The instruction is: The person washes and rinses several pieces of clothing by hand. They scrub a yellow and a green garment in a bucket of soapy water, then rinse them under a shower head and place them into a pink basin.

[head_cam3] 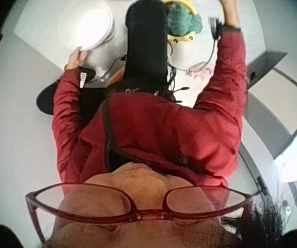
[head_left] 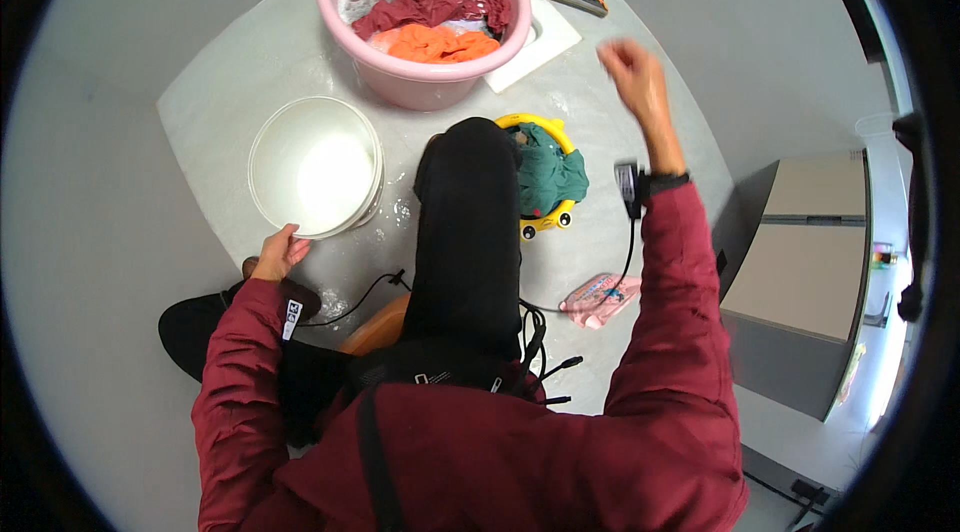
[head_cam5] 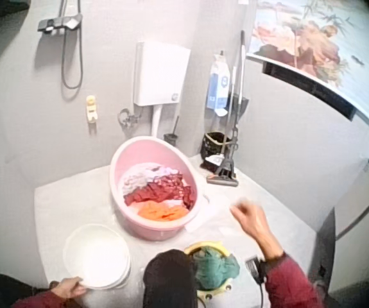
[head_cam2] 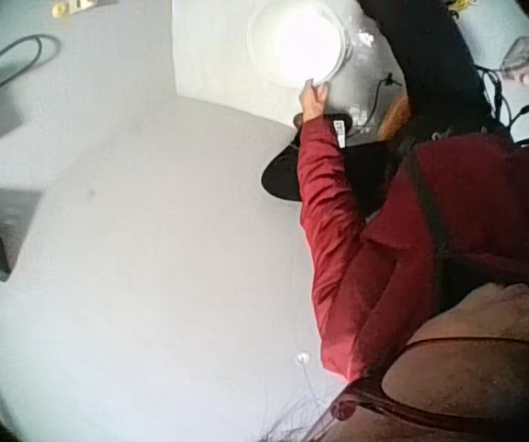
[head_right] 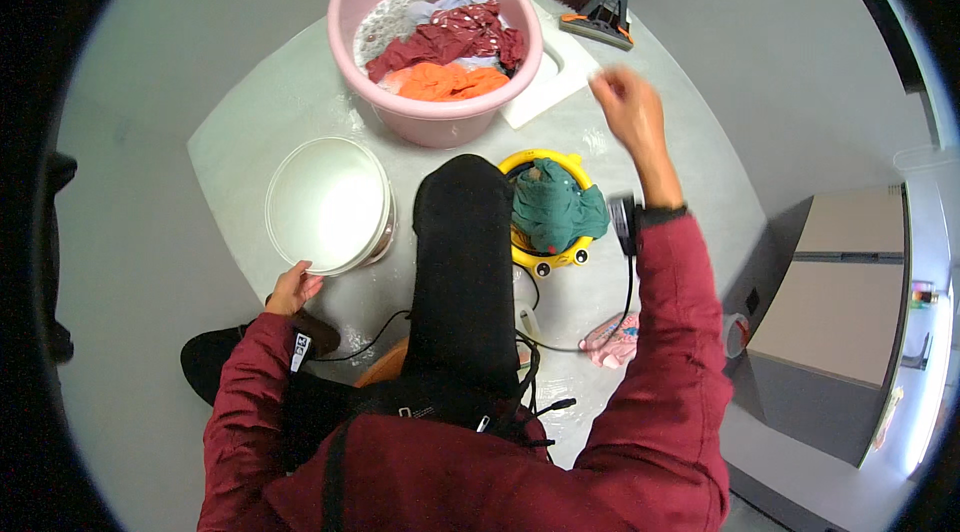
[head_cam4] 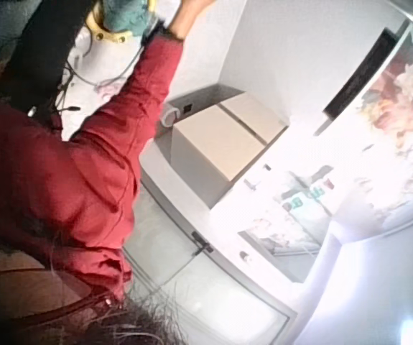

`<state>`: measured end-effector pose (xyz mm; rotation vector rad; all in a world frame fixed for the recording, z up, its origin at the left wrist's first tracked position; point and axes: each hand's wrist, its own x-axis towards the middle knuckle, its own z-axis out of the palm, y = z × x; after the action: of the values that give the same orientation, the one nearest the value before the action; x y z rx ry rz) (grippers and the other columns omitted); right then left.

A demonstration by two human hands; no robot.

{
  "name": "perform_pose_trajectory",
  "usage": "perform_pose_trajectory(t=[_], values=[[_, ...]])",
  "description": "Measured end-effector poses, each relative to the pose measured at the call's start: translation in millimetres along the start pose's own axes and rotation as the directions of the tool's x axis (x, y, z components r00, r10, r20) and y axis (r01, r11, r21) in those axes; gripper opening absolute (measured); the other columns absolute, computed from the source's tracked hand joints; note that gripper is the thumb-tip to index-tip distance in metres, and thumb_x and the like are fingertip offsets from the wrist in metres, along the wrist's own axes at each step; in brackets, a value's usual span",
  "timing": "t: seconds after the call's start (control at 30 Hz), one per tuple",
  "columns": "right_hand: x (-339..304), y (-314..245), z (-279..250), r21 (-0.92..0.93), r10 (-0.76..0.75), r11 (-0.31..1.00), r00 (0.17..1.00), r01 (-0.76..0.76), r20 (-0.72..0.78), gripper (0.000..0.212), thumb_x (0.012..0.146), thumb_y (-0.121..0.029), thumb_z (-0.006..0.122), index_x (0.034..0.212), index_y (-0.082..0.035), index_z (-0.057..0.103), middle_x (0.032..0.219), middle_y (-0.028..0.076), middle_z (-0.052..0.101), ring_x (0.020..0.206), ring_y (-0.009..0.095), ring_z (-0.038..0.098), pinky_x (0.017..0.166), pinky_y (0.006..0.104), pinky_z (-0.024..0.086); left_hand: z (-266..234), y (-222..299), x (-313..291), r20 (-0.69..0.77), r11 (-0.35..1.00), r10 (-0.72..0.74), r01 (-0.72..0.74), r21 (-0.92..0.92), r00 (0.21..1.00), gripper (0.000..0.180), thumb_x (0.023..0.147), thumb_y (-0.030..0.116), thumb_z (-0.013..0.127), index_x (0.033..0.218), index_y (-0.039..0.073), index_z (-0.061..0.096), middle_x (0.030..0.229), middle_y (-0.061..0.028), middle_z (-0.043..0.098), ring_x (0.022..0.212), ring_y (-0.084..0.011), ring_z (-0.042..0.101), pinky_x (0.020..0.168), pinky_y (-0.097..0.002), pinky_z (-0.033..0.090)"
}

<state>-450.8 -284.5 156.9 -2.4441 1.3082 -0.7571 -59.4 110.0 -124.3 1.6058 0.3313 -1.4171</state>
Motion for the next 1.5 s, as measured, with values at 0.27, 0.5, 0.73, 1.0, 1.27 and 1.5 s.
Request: perform_pose_trajectory(t=[0.27,0.5,0.73,1.0,1.27,1.5], values=[[-199,161,144,-0.127,0.762,0.638,0.600,-0.759,0.244,0.109,0.049,-0.052,0.079,0.133,-0.004,0.027,0.127,0.028,0.032,0.115,0.042,0.038,0.094,0.0427,0.037,-2,0,-3,0.073,0.998,-0.056,0.057,-0.017,0.996,0.024,0.081,0.014,0.051,0.097,-0.004,0.048,0.087,-0.0162,0.060,0.073,-0.0220,0.063,0.059,-0.0273,0.051],[-187,152,213,-0.080,0.833,0.503,0.457,-0.861,0.313,0.132,0.040,-0.053,0.082,0.140,-0.012,0.005,0.140,0.029,0.000,0.123,0.053,0.017,0.099,0.0493,0.029,15,8,-23,-0.026,0.993,-0.034,0.037,0.110,0.999,0.023,0.077,0.013,0.055,0.097,0.001,0.050,0.085,-0.0102,0.058,0.070,-0.0197,0.060,0.059,-0.0275,0.049],[-198,183,239,0.393,0.822,0.383,0.502,-0.836,0.267,0.092,0.055,-0.021,0.078,0.127,0.005,0.028,0.107,0.020,0.056,0.098,0.033,0.055,0.083,0.0375,0.044,36,24,-38,-0.062,0.948,0.055,-0.033,0.318,0.997,0.022,0.075,0.014,0.057,0.095,0.008,0.051,0.085,-0.0021,0.054,0.071,-0.0169,0.054,0.064,-0.0295,0.047],[-157,171,136,0.695,0.761,0.084,0.497,-0.714,0.418,0.049,0.065,-0.015,0.068,0.107,0.003,0.052,0.095,0.012,0.059,0.081,0.024,0.058,0.072,0.0341,0.048,35,19,-32,-0.039,0.972,-0.093,0.099,0.211,0.995,0.021,0.075,0.016,0.057,0.092,0.004,0.051,0.084,-0.0069,0.056,0.072,-0.0200,0.060,0.059,-0.0291,0.048],[-106,96,32,0.827,0.702,0.042,0.605,-0.561,0.376,0.043,0.070,-0.017,0.065,0.105,0.005,0.052,0.095,0.013,0.058,0.081,0.023,0.060,0.073,0.0344,0.050,26,5,-13,-0.037,0.977,-0.088,0.094,0.192,0.995,0.023,0.073,0.014,0.059,0.092,0.004,0.051,0.084,-0.0074,0.054,0.071,-0.0215,0.060,0.059,-0.0328,0.050],[-61,9,-55,0.921,0.579,0.080,0.770,-0.382,0.269,0.047,0.073,-0.013,0.063,0.113,0.006,0.047,0.103,0.015,0.056,0.089,0.027,0.058,0.081,0.0386,0.049,23,-4,3,0.064,0.983,-0.087,0.075,0.168,0.994,0.032,0.074,0.017,0.058,0.100,0.000,0.049,0.084,-0.0116,0.057,0.070,-0.0209,0.060,0.058,-0.0288,0.050]])
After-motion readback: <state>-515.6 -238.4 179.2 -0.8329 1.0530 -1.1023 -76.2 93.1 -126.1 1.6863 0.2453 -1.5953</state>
